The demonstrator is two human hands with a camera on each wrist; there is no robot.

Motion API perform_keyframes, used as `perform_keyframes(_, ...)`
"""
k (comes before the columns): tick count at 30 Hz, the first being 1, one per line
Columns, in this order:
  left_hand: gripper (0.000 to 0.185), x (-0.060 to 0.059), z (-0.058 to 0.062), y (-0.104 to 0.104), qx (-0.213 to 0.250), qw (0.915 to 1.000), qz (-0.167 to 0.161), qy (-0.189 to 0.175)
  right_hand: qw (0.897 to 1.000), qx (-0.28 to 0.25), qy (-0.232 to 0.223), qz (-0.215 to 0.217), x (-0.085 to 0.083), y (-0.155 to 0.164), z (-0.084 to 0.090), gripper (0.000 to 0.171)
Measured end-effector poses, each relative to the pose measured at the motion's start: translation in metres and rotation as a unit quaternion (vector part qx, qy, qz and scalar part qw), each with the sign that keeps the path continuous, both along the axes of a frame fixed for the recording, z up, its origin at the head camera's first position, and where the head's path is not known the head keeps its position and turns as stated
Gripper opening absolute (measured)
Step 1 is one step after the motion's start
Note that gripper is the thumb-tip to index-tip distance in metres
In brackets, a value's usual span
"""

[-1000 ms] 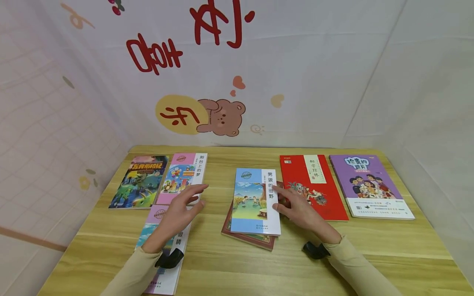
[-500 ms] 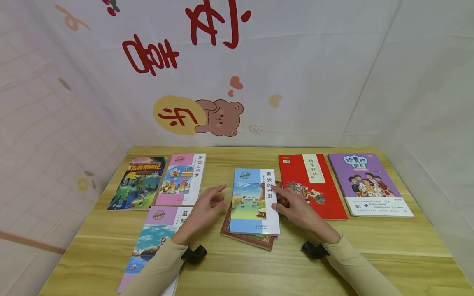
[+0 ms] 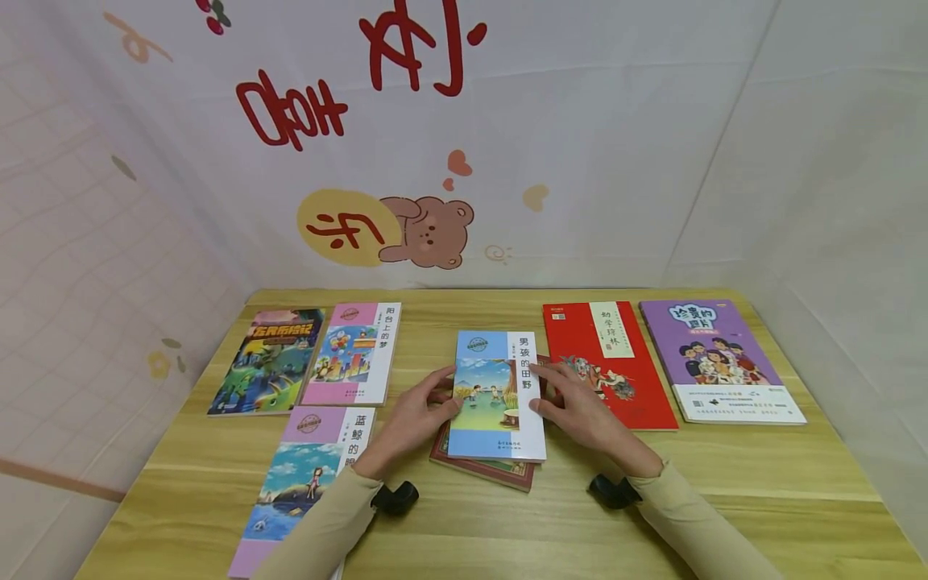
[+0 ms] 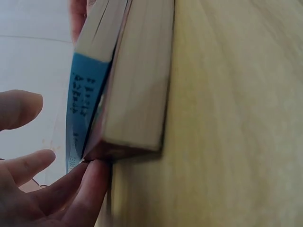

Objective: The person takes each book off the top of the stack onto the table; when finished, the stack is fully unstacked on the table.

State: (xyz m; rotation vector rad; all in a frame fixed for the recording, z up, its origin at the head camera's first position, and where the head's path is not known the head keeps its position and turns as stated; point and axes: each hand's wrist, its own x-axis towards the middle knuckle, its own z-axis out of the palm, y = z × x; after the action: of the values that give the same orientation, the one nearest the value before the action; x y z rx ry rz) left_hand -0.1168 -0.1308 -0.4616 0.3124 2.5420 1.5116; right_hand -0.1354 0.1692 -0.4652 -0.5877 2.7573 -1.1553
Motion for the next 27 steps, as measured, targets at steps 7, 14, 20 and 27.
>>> perform_keyframes(7,0.06,0.0,0.0,-0.001,-0.001,1.0,-0.006,-0.003,1.0,0.0,0.005,0.002,0.0,0.002,0.0,0.059)
perform_keyframes(14,0.059,-0.001,0.001,-0.004,-0.007,0.9998,-0.016,-0.006,1.0,0.005,-0.017,0.012,0.001,0.001,0.001,0.066)
perform_keyframes(20,0.06,-0.004,0.002,-0.008,0.015,0.9989,-0.024,-0.037,0.999,0.005,-0.035,0.024,0.002,0.0,0.003,0.069)
perform_keyframes(27,0.058,-0.007,0.001,-0.012,0.081,0.9946,-0.019,-0.063,0.998,0.029,-0.029,0.042,0.002,-0.001,0.002,0.068)
